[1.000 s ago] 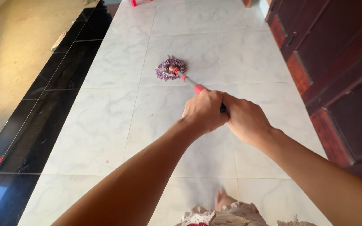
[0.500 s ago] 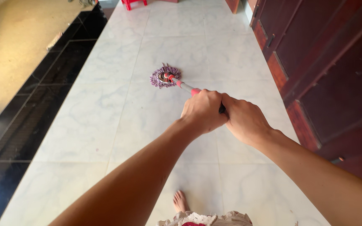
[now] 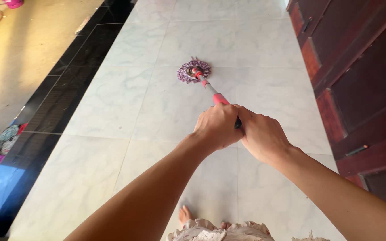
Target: The person holds a mop with both hands and moves the mop head across white and black tiled floors in an entryway near a stack of red plastic stools.
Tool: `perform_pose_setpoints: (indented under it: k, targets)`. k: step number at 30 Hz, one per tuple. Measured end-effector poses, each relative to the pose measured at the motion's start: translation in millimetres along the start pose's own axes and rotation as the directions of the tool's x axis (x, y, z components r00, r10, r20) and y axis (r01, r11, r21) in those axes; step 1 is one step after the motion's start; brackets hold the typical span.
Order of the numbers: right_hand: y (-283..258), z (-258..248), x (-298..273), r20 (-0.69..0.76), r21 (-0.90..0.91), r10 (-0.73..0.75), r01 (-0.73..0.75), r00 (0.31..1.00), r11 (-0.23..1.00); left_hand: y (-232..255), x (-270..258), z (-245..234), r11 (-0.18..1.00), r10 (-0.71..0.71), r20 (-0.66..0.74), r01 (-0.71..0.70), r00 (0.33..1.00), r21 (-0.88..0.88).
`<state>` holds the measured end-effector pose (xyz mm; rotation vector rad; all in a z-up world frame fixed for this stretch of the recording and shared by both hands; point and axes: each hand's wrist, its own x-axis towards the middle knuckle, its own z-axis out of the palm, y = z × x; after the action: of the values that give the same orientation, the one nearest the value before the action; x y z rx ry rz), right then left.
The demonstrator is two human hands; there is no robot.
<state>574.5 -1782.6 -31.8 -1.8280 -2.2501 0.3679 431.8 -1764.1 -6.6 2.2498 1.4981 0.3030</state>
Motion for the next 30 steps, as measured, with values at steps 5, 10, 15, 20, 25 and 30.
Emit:
perform_pose_setpoints:
  k: [5,10,15,20,25,30]
  targets:
    - [-31,6,-15,-0.010,0.013,-0.037,0.037,0.999,0.999,-12,-32,-11,0.999,-0.020,0.012,0.020,1.000,0.040]
    - [-58,16,-22,-0.029,-0.047,-0.080,0.078,0.996,0.996,-32,-57,-20,0.999,-0.005,-0.007,0.005,1.000,0.033]
    - [-100,32,-31,-0.169,-0.076,-0.165,0.154,0.972,0.985,-65,-88,-36,0.995,0.100,-0.095,-0.098,0.990,0.026]
    - [-152,46,-49,-0.106,-0.086,-0.060,0.051,0.993,0.995,-94,-130,-59,0.997,0.073,0.006,-0.073,0.997,0.034]
    - [-199,71,-55,-0.113,-0.132,-0.027,0.012,0.993,0.991,-131,-161,-70,0.995,0.079,0.044,-0.081,0.996,0.052]
    - [-240,80,-51,-0.074,-0.076,0.028,-0.033,0.997,0.997,-161,-180,-86,0.996,0.070,0.051,-0.073,0.996,0.048]
